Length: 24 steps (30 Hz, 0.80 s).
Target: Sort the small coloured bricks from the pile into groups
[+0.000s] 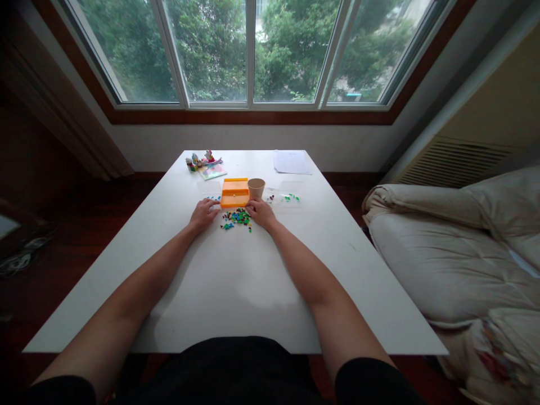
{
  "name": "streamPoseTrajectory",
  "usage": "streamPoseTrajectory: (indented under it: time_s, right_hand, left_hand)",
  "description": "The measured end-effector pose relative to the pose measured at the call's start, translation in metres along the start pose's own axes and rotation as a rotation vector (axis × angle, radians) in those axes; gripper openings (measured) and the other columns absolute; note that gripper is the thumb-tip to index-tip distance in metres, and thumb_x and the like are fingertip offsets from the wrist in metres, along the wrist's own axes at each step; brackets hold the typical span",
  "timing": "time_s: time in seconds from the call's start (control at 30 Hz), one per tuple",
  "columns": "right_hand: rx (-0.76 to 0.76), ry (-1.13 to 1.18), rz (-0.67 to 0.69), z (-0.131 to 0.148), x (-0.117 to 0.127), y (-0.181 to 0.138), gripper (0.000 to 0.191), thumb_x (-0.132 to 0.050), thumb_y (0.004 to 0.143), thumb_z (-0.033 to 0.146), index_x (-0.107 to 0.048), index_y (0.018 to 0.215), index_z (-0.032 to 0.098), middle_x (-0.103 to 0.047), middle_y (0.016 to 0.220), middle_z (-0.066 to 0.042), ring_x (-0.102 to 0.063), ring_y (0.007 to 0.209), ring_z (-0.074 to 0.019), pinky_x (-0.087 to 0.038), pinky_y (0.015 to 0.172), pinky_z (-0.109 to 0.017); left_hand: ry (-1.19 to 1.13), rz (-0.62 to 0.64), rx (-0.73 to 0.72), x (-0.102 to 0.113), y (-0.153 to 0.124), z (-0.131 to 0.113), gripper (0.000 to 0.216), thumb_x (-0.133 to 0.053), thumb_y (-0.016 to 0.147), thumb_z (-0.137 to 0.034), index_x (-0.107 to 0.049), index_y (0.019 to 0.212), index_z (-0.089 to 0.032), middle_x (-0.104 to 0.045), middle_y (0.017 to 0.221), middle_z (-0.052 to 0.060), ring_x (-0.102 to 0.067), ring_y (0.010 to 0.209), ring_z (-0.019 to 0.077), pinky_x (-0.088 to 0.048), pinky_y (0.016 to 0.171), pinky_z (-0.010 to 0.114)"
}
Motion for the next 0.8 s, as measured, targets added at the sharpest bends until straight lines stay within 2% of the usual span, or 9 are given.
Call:
streamPoseTrajectory:
  time_s: [0.8]
  right_hand:
    - [0.04, -0.007, -0.019, -0.0079, -0.0036, 0.0008, 0.017, -0.062, 0.092, 0.027, -0.078, 0.097, 0.023, -0.071, 0.114, -0.006, -0.066, 0.092, -0.0173, -0.052, 0.088, -0.03]
  left_hand:
    - [0.028, -0.012, -0.011, 0.0003, -0.0004, 0.0, 0.035, -0.061, 0.09, -0.027, -0.072, 0.123, -0.025, -0.064, 0.121, 0.008, -0.057, 0.116, 0.028, -0.048, 0.108, 0.046]
Point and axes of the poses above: each hand's wrist, its own y-axis towards the middle knuckle, its own x-axis out of the back of the hand, z = x × y, the point moved 9 cm from there along y, towards the middle knuckle
